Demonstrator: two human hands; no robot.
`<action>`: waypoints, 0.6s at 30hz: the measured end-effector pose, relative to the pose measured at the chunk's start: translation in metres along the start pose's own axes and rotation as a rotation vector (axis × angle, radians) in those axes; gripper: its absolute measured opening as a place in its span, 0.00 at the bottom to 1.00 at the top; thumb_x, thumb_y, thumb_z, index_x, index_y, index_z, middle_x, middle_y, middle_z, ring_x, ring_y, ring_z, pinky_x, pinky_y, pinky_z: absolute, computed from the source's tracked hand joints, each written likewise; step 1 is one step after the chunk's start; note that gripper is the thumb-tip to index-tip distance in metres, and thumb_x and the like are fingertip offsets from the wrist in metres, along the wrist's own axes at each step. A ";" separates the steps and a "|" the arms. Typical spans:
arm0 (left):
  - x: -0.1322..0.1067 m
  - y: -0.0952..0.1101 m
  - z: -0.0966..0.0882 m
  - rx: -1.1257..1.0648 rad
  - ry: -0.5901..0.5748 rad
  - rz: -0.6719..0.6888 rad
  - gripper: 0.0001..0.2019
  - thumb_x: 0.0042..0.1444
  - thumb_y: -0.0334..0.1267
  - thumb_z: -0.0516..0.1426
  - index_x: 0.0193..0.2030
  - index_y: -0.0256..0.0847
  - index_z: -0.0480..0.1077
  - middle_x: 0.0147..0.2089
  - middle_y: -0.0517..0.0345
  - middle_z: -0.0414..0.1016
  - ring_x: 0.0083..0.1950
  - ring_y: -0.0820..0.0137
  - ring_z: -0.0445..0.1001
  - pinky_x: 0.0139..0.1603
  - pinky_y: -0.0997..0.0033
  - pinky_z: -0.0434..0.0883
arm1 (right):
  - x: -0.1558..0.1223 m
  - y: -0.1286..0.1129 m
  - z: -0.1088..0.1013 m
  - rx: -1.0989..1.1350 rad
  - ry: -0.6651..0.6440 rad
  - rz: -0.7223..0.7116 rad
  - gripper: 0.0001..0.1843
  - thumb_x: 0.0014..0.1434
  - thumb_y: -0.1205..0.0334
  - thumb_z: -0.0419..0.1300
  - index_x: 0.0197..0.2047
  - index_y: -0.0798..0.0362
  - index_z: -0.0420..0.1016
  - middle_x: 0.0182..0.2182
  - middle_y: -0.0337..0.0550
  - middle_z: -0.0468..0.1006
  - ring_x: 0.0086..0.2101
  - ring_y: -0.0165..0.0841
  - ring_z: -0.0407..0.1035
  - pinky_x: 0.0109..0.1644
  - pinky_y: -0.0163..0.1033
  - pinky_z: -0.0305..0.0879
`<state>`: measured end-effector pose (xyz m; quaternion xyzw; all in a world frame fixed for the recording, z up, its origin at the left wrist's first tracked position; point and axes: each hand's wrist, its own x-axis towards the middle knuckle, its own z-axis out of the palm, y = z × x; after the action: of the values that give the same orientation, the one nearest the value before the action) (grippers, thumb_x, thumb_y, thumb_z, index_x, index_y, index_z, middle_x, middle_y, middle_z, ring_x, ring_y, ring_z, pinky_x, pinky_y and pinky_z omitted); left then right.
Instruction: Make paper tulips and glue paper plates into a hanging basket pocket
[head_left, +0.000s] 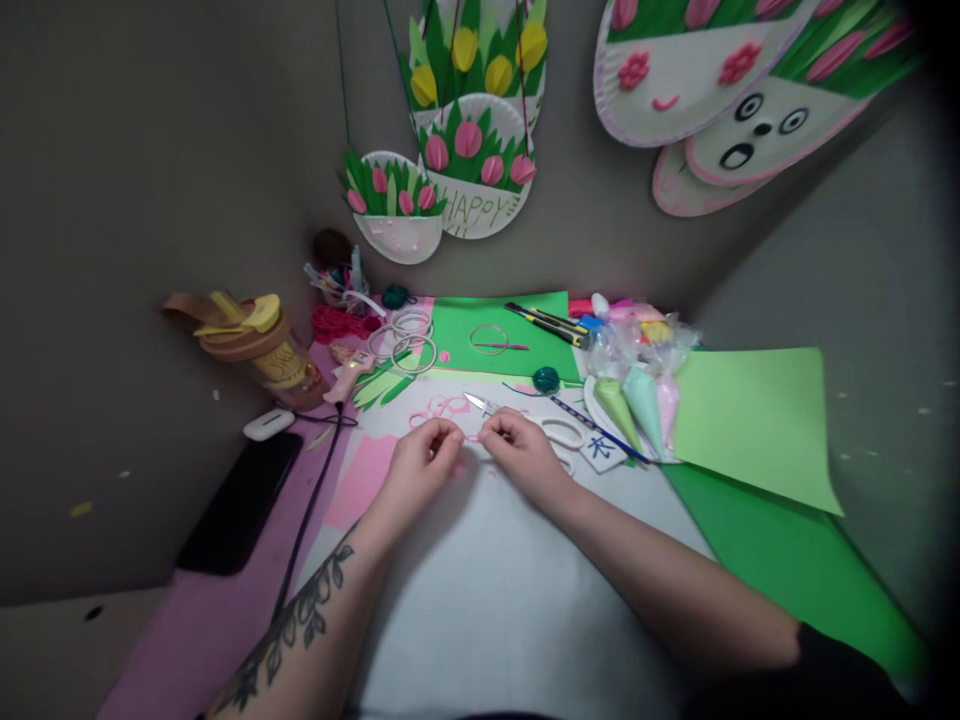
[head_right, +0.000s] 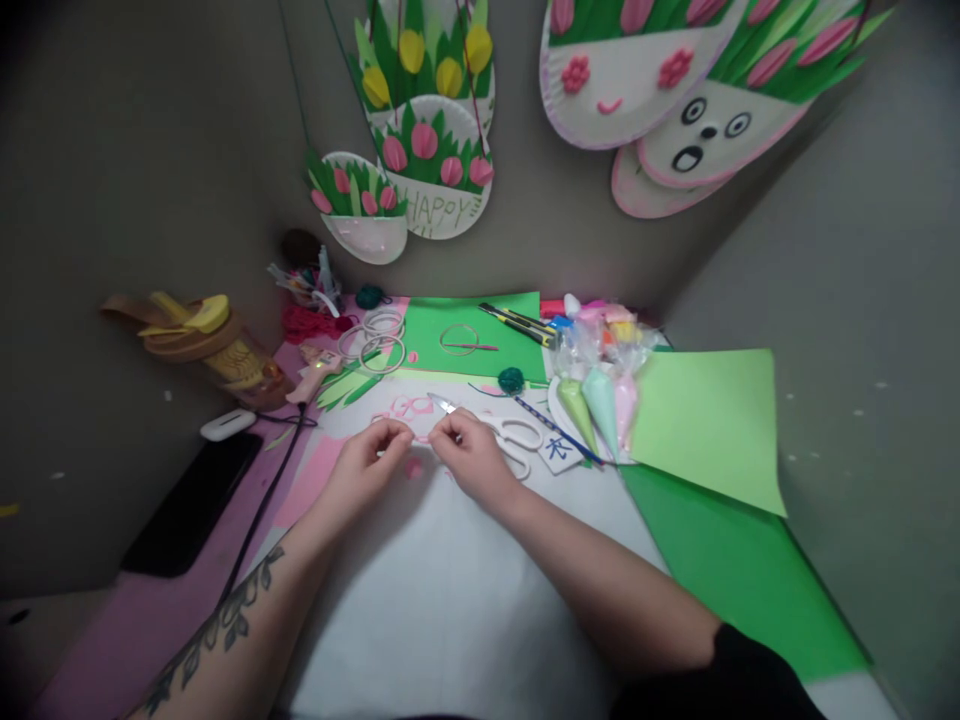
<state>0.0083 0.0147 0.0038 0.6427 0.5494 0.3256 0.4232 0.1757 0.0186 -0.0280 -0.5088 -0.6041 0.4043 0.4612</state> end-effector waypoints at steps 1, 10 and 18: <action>-0.001 0.001 0.001 -0.009 -0.035 -0.009 0.11 0.58 0.42 0.51 0.31 0.39 0.68 0.27 0.60 0.72 0.31 0.71 0.70 0.34 0.74 0.63 | 0.000 0.000 0.000 -0.007 -0.012 -0.007 0.09 0.54 0.64 0.57 0.23 0.52 0.67 0.25 0.35 0.66 0.30 0.30 0.62 0.35 0.36 0.58; -0.001 0.001 0.001 -0.016 -0.089 -0.030 0.09 0.55 0.38 0.51 0.26 0.39 0.67 0.25 0.61 0.73 0.29 0.71 0.69 0.32 0.74 0.62 | 0.001 0.001 -0.001 -0.058 -0.090 -0.032 0.11 0.58 0.61 0.55 0.24 0.51 0.65 0.25 0.35 0.65 0.31 0.32 0.62 0.36 0.37 0.57; -0.002 -0.004 0.006 0.027 0.047 -0.049 0.08 0.55 0.37 0.52 0.28 0.40 0.68 0.23 0.62 0.73 0.28 0.72 0.70 0.33 0.75 0.64 | -0.008 -0.003 0.002 -0.238 0.078 -0.340 0.05 0.59 0.66 0.55 0.31 0.50 0.68 0.32 0.41 0.69 0.35 0.34 0.67 0.39 0.39 0.63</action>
<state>0.0119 0.0119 -0.0023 0.6268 0.5793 0.3227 0.4091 0.1734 0.0102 -0.0267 -0.4656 -0.7065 0.2265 0.4825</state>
